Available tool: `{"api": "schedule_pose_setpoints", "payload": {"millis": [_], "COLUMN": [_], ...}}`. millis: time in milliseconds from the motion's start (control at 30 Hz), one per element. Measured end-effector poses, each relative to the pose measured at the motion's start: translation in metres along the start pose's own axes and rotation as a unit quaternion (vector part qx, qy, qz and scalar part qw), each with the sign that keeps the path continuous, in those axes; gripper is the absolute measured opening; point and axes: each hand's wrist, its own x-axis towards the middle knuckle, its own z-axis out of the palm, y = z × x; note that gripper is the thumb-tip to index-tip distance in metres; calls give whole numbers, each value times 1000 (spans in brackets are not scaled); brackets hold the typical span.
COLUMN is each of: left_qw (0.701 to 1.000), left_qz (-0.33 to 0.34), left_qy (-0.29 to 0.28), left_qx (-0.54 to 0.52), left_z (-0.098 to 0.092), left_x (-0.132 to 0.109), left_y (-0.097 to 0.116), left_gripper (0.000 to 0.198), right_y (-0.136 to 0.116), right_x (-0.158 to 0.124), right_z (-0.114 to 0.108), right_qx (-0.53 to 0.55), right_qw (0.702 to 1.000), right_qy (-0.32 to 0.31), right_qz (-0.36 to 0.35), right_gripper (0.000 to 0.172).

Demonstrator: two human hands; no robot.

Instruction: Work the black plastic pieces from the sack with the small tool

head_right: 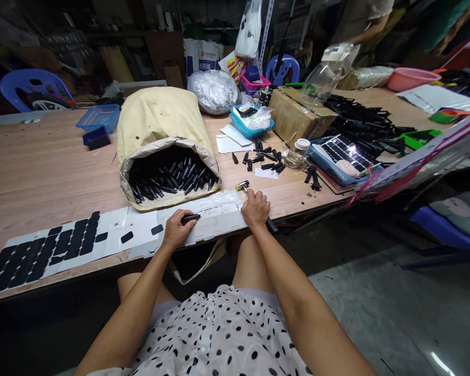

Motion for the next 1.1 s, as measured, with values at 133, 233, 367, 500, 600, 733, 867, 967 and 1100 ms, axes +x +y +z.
{"api": "schedule_pose_setpoints", "payload": {"millis": [133, 233, 367, 500, 600, 733, 867, 967, 1100], "left_qw": [1000, 1000, 1000, 1000, 1000, 1000, 1000, 1000, 999], "left_qz": [1, 0, -5, -5, -2, -3, -7, -4, -4], "left_qy": [0, 0, -4, -10, -8, -7, -9, -11, 0], "left_qx": [0, 0, 0, 1, 2, 5, 3, 10, 37], "left_z": [0, 0, 0, -1, -1, 0, -1, -1, -1], "left_x": [0, 0, 0, 0, 0, 0, 0, -1, -2], "left_y": [-1, -1, -1, 0, 0, 0, 2, 3, 2], "left_gripper": [17, 17, 17, 17, 17, 17, 17, 16, 15], "right_y": [0, 0, 0, -1, -1, -1, -1, -1, -1], "right_x": [0, 0, 0, 0, 0, 0, 0, -1, -1], "right_z": [1, 2, 2, 1, 0, 0, -2, -4, -3], "right_qx": [0, 2, 6, 8, 11, 10, 9, 10, 10], "right_qw": [1000, 1000, 1000, 1000, 1000, 1000, 1000, 1000, 1000], "right_qy": [2, 0, 0, -4, -2, -7, -11, -12, -9], "right_qz": [-1, 3, 2, 6, 4, 4, 3, 3, 5], "right_gripper": [37, 37, 37, 38, 38, 38, 38, 38, 37]}}
